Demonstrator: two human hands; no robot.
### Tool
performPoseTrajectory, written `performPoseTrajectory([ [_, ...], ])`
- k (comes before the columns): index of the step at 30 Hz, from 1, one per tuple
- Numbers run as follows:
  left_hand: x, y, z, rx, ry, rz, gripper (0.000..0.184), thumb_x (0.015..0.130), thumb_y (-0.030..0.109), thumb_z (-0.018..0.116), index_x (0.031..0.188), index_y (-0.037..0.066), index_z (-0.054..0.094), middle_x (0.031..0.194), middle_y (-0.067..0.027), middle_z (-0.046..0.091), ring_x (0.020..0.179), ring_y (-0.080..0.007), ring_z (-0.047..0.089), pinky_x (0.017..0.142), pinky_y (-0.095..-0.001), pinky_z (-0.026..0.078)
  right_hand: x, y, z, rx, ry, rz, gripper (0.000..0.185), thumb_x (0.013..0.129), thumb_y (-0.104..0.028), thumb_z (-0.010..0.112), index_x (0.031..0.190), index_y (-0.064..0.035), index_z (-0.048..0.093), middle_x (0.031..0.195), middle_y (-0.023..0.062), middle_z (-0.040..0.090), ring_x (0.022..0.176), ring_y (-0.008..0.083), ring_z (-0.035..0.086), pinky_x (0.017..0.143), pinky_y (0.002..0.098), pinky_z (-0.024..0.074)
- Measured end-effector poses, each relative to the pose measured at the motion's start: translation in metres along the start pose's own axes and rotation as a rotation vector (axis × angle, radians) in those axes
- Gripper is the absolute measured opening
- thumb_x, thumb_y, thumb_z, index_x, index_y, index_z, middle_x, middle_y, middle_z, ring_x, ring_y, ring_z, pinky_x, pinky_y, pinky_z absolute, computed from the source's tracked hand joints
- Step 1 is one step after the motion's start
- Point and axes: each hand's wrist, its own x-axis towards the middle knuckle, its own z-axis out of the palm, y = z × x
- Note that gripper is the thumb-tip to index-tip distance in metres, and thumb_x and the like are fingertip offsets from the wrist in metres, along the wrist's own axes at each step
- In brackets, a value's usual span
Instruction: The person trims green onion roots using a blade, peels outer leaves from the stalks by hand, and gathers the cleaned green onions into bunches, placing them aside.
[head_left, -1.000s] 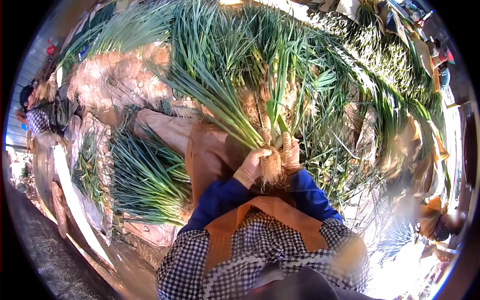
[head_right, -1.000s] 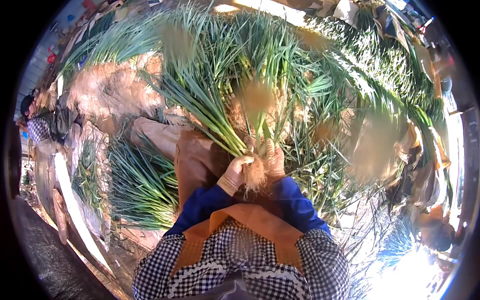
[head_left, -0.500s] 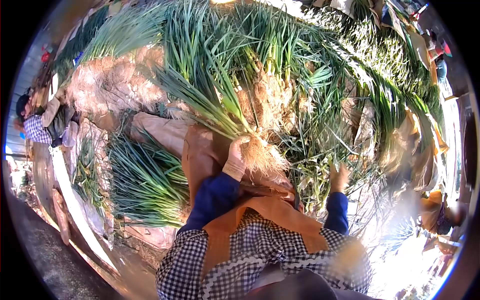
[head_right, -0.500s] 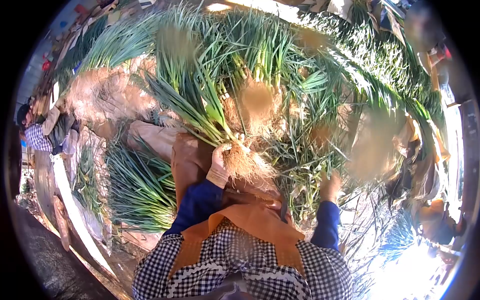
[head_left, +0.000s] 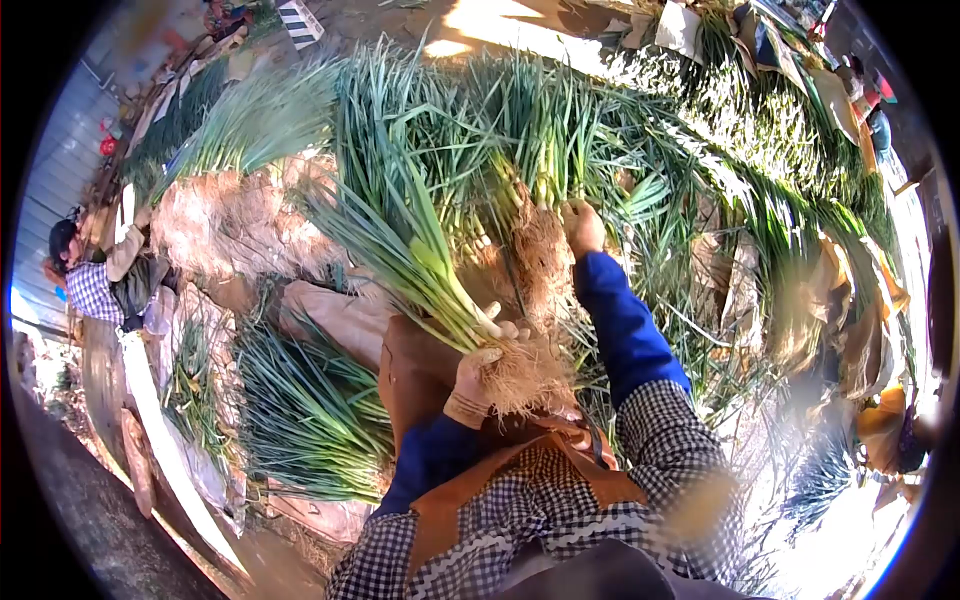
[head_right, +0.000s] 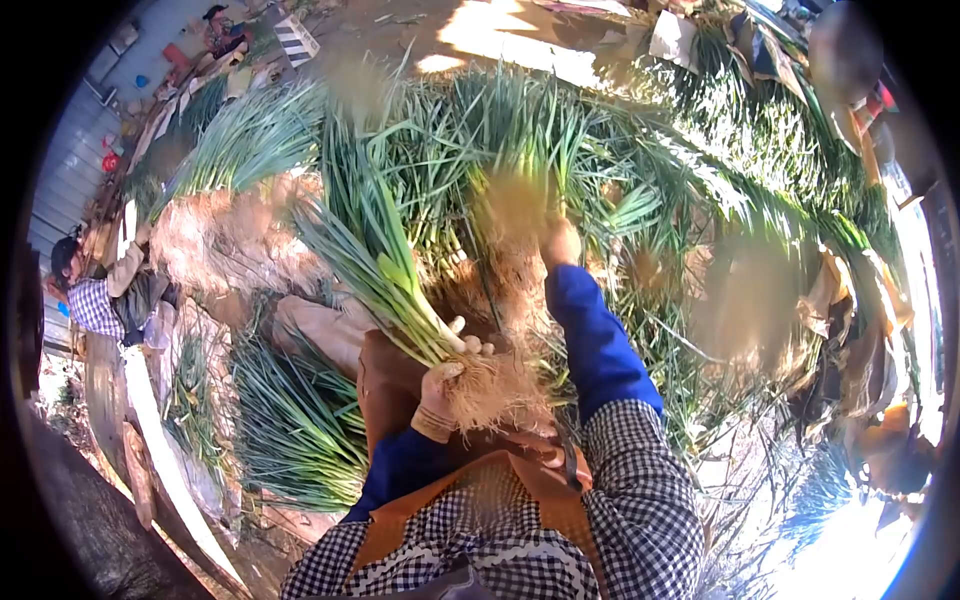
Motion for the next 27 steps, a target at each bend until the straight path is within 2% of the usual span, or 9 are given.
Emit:
performPoseTrajectory([
  [4,0.011,-0.010,-0.034,-0.023,0.080,-0.061,0.058,0.072,-0.002,0.049,0.128,0.004,0.034,0.104,-0.0145,0.054,0.097,-0.0307,0.056,0.088,-0.0471,0.046,0.037,-0.044,0.016,-0.484,-0.325,0.058,0.040,0.073,-0.045,0.062,0.088,-0.0084,0.066,0.088,0.0137,0.065,0.083,0.0294,0.063,0.072,0.0360,0.0496],
  [9,0.012,-0.007,-0.014,0.006,0.094,-0.066,0.050,0.073,0.000,0.051,0.121,0.001,0.039,0.110,-0.0165,0.054,0.097,-0.0305,0.057,0.088,-0.0446,0.047,0.041,-0.005,0.003,-0.603,-0.646,-0.115,0.045,0.078,-0.049,0.056,0.093,-0.0074,0.063,0.081,0.0119,0.064,0.071,0.0262,0.062,0.061,0.0369,0.0503],
  [13,0.010,-0.021,-0.023,0.107,0.189,-0.094,0.036,0.075,0.003,0.052,0.110,0.000,0.047,0.101,-0.0158,0.058,0.094,-0.0273,0.058,0.088,-0.0400,0.048,-0.042,0.027,-0.051,-0.403,-0.455,-0.153,0.030,0.070,-0.040,0.060,0.081,-0.0115,0.065,0.074,0.0121,0.064,0.070,0.0279,0.062,0.064,0.0373,0.0495],
  [16,0.009,-0.062,-0.040,-0.202,0.000,-0.503,0.021,0.075,0.004,0.048,0.093,-0.004,0.057,0.091,-0.0164,0.061,0.085,-0.0267,0.061,0.080,-0.0369,0.050,-0.125,0.013,-0.075,-0.286,-0.475,-0.184,0.030,0.069,-0.040,0.066,0.076,-0.0107,0.062,0.068,0.0101,0.062,0.059,0.0253,0.059,0.059,0.0347,0.0487],
  [18,-0.003,-0.081,-0.036,0.129,0.289,-0.382,0.021,0.075,0.004,0.049,0.093,-0.004,0.057,0.088,-0.0145,0.061,0.080,-0.0259,0.061,0.075,-0.0360,0.051,-0.159,-0.004,-0.088,-0.284,-0.505,-0.168,0.027,0.071,-0.036,0.066,0.064,-0.0100,0.060,0.064,0.0105,0.061,0.057,0.0243,0.058,0.062,0.0341,0.0485],
  [22,-0.008,-0.091,-0.041,0.221,0.273,-0.302,0.023,0.077,0.006,0.050,0.097,-0.003,0.054,0.090,-0.0138,0.060,0.080,-0.0264,0.061,0.075,-0.0394,0.052,-0.139,0.013,-0.088,-0.093,0.084,-0.527,0.048,0.074,-0.033,0.069,0.107,-0.0063,0.047,0.081,0.0085,0.055,0.071,0.0283,0.053,0.062,0.0381,0.0449],
  [23,-0.009,-0.091,-0.039,0.222,0.271,-0.303,0.023,0.077,0.006,0.050,0.097,-0.003,0.054,0.090,-0.0138,0.060,0.080,-0.0264,0.061,0.075,-0.0394,0.052,-0.132,0.004,-0.082,-0.097,0.099,-0.550,0.041,0.077,-0.033,0.066,0.104,-0.0064,0.051,0.077,0.0108,0.057,0.070,0.0287,0.055,0.062,0.0393,0.0447],
  [25,-0.008,-0.091,-0.036,0.119,0.341,-0.317,0.026,0.078,0.007,0.048,0.101,-0.003,0.053,0.089,-0.0139,0.060,0.079,-0.0268,0.061,0.075,-0.0404,0.052,-0.129,0.016,-0.061,-0.199,-0.487,-0.223,0.036,0.082,-0.036,0.060,0.102,-0.0067,0.054,0.076,0.0134,0.059,0.070,0.0281,0.057,0.064,0.0399,0.0457],
  [27,-0.006,-0.091,-0.040,0.139,0.374,-0.276,0.025,0.080,0.009,0.046,0.102,-0.002,0.053,0.088,-0.0135,0.060,0.078,-0.0265,0.061,0.073,-0.0396,0.052,-0.144,-0.007,-0.066,-0.536,-0.414,-0.233,0.039,0.087,-0.045,0.047,0.101,-0.0097,0.056,0.065,0.0076,0.060,0.052,0.0220,0.058,0.050,0.0342,0.0480],
])
